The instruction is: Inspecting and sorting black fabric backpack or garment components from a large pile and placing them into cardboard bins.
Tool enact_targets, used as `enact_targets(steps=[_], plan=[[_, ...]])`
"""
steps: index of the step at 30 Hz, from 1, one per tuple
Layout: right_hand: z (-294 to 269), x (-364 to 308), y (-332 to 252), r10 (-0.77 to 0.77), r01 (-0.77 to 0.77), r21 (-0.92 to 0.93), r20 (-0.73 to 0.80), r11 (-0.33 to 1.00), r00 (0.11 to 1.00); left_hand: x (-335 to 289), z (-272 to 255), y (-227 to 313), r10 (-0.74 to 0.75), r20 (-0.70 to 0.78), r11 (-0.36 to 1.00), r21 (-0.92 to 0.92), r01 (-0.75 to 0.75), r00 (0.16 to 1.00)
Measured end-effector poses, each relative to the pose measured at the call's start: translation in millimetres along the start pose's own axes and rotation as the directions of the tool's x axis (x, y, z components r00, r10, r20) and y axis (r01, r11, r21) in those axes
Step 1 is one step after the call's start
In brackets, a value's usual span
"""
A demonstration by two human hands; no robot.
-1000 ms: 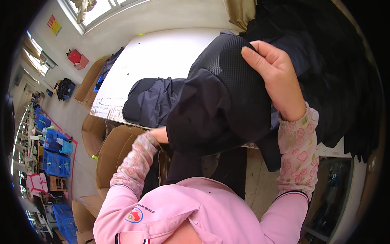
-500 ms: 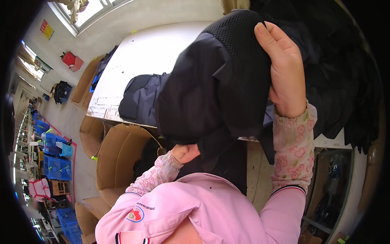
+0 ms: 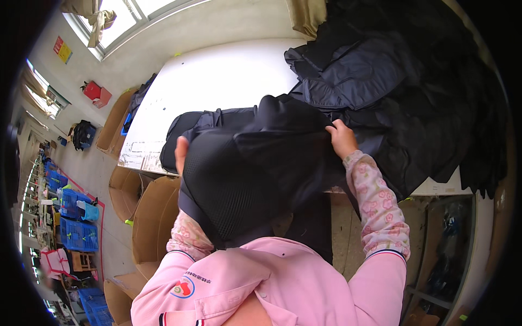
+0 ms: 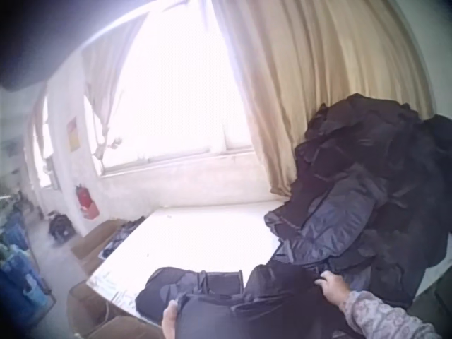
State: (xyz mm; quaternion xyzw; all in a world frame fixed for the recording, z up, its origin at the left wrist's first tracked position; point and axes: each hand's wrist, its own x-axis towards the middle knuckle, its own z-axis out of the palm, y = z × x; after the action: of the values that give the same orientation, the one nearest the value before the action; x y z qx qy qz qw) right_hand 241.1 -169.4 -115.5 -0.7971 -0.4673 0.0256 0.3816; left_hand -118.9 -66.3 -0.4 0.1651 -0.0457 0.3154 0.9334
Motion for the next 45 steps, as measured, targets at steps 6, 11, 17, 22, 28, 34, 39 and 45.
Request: enact_targets(steps=[6,11,17,22,28,34,39,45], plan=[[-98,25,-42,0.140,-0.264,0.836,0.223,0.481,0.965,5,-53,109,0.034,-0.484,0.077,0.874,0.480,0.874],[-133,22,-113,0.010,-0.280,0.855,0.306,0.438,0.952,19,-113,143,0.192,-0.304,0.568,0.810,0.146,0.933],[-133,50,-265,-0.359,-0.162,0.915,0.302,0.371,0.883,58,-167,99,0.122,-0.490,0.721,0.642,0.263,0.863],[-97,60,-400,-0.453,-0.156,0.906,0.339,0.394,0.824,62,-195,115,0.049,-0.452,0.679,0.669,0.303,0.890],[-76,86,-366,-0.476,0.057,0.967,0.071,0.250,0.877,2,-155,221,0.284,-0.451,0.418,0.853,0.314,0.846],[7,39,-249,-0.171,-0.119,0.876,0.222,0.467,0.960,-6,-123,347,0.561,-0.432,0.253,0.901,0.351,0.706],[190,-32,-152,0.188,-0.342,0.639,0.298,0.689,0.936,39,-163,316,0.804,0.033,-0.591,0.162,0.790,0.594],[216,-39,-149,0.274,-0.455,0.579,0.375,0.677,0.885,34,-145,96,-0.116,0.034,-0.846,0.520,-0.117,0.993]])
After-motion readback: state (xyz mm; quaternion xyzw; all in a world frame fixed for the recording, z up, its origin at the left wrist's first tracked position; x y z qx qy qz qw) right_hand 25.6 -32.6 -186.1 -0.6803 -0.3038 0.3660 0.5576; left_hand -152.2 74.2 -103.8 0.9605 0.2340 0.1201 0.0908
